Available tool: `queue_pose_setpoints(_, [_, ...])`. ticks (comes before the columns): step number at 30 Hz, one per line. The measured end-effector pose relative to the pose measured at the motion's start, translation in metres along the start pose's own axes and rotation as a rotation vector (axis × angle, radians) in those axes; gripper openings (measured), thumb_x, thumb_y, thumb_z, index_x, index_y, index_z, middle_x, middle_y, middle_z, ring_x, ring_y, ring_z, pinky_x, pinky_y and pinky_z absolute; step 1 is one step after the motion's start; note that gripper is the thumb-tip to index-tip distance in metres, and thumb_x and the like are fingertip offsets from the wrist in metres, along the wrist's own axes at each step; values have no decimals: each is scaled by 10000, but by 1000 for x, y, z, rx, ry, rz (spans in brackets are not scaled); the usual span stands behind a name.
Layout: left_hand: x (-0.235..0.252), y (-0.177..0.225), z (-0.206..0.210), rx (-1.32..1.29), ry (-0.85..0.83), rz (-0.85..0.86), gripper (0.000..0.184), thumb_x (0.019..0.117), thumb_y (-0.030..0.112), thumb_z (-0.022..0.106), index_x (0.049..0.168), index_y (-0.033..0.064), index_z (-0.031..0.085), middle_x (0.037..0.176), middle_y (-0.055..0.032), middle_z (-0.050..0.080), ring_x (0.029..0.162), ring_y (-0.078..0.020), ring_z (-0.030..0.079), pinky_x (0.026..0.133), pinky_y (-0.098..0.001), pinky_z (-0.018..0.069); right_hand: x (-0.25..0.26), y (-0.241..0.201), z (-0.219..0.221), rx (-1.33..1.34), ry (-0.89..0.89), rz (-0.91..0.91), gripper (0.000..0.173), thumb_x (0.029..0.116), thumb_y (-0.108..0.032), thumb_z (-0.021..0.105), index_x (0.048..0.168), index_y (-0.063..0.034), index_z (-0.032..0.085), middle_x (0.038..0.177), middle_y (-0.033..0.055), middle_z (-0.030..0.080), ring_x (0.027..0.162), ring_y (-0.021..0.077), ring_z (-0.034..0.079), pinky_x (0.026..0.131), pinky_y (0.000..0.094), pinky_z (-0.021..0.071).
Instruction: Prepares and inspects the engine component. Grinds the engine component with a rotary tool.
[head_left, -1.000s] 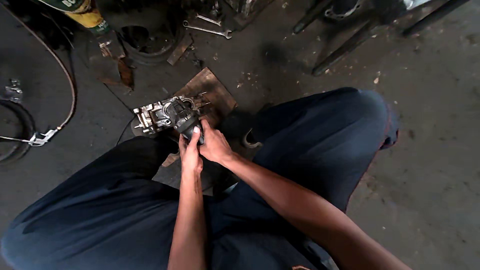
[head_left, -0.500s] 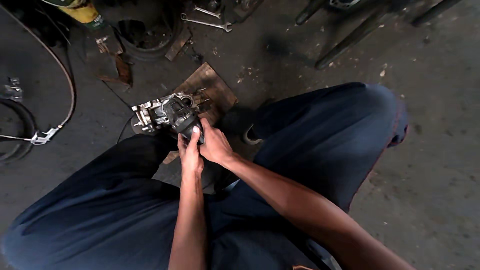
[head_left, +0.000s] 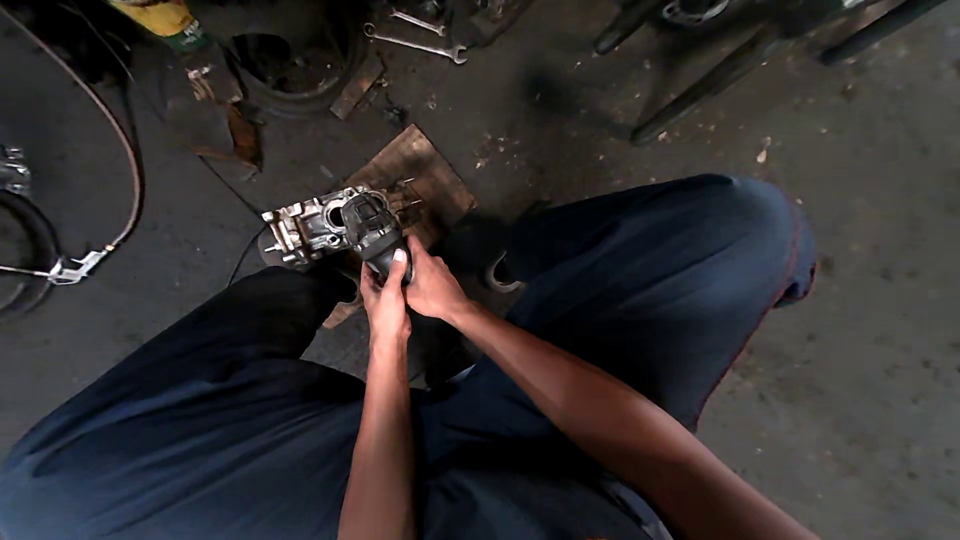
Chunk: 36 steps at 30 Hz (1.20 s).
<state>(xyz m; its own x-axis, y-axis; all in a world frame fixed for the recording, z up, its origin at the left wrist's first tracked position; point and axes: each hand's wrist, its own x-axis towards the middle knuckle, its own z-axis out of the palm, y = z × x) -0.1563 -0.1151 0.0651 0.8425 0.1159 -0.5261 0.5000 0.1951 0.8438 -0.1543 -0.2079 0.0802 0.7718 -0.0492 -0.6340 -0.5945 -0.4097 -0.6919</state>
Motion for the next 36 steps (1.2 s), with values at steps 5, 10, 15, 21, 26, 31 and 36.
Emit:
queue_pose_setpoints(5, [2, 0, -2, 15, -21, -3, 556, 978, 205, 705, 1458, 57, 468, 1242, -117, 660, 1084, -173, 675, 930, -357, 586, 3, 2, 1, 5, -3, -2, 744, 871, -190, 771, 1508, -180, 388, 1008, 160, 715, 949, 345, 713, 808, 573, 578])
queue_pose_setpoints(10, [1, 0, 0, 19, -16, -7, 529, 976, 219, 710, 1431, 56, 494, 1233, -115, 665, 1073, -175, 677, 929, -356, 584, 2, 1, 0, -5, 6, -5, 755, 890, -195, 761, 1532, -177, 364, 1012, 169, 712, 954, 352, 711, 811, 577, 578])
queue_pose_setpoints(15, [-6, 9, 0, 34, -9, 16, 591, 963, 238, 717, 1464, 50, 465, 1252, -120, 656, 1092, -172, 674, 942, -365, 586, -8, -9, -4, -30, 21, -1, 663, 896, -183, 736, 1476, -166, 415, 982, 155, 715, 929, 344, 717, 793, 579, 581])
queue_pose_setpoints(21, [1, 5, -2, 24, -31, 10, 524, 977, 231, 706, 1428, 57, 502, 1223, -111, 671, 1073, -171, 681, 929, -361, 587, -3, -9, -2, -39, 11, 17, 733, 883, -165, 744, 1519, -179, 381, 995, 164, 715, 943, 355, 714, 797, 582, 578])
queue_pose_setpoints(26, [4, 6, -3, 26, -32, 4, 506, 978, 232, 708, 1416, 62, 520, 1215, -108, 680, 1068, -173, 684, 928, -362, 588, 0, -11, -2, -59, 6, 18, 700, 888, -183, 746, 1495, -177, 397, 996, 160, 716, 945, 353, 715, 801, 579, 578])
queue_pose_setpoints(31, [3, 9, -2, 30, -37, -10, 483, 978, 233, 710, 1397, 66, 537, 1197, -95, 685, 1052, -160, 684, 915, -350, 586, 1, -11, -2, -68, 4, 18, 694, 890, -181, 747, 1488, -166, 393, 987, 167, 709, 933, 357, 714, 783, 581, 580])
queue_pose_setpoints(36, [6, 7, -3, 24, -45, -4, 499, 969, 235, 721, 1400, 65, 535, 1202, -101, 687, 1057, -167, 686, 923, -355, 586, 2, -10, -2, -68, 9, 13, 719, 901, -197, 746, 1512, -162, 368, 1000, 170, 712, 954, 355, 712, 806, 582, 576])
